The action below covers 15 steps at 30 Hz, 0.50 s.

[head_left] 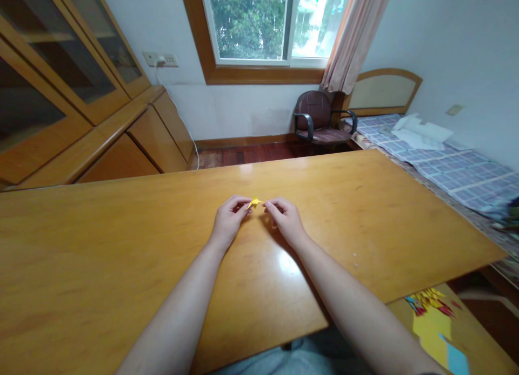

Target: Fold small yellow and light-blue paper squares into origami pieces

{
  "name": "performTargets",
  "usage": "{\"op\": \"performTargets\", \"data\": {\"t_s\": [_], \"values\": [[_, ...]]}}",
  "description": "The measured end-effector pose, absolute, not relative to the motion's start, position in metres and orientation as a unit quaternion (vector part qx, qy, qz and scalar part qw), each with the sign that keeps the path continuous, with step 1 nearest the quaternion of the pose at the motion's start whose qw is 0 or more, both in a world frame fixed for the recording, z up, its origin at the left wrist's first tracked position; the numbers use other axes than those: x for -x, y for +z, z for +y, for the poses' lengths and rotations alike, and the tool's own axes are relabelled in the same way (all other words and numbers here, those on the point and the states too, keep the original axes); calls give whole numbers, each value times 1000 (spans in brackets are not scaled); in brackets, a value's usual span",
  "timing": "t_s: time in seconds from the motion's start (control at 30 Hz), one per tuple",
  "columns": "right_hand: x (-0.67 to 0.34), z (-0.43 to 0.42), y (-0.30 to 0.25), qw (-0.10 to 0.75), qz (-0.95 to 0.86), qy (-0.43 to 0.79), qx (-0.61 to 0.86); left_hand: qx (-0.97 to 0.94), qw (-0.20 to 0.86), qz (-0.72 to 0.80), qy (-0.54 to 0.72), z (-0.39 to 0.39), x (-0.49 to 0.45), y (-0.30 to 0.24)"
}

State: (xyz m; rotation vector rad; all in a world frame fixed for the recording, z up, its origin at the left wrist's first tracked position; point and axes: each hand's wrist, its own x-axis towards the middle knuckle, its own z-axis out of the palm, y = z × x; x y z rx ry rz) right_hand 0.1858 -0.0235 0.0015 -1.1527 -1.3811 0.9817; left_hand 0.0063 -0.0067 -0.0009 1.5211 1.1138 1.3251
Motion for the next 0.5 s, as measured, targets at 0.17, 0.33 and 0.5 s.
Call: {"op": "performTargets", "data": {"t_s": [0.17,0.33,0.5], "values": [[-186,-24,4,526,-558,424,482,-584,427,455,519,-5,-7,-3],[-186,-23,5,538,-545,429,479,-564,433,477,517,-4,-8,2],[-186,-22,5,539,-546,423,482,-528,457,480,531,-3,-9,2]]}}
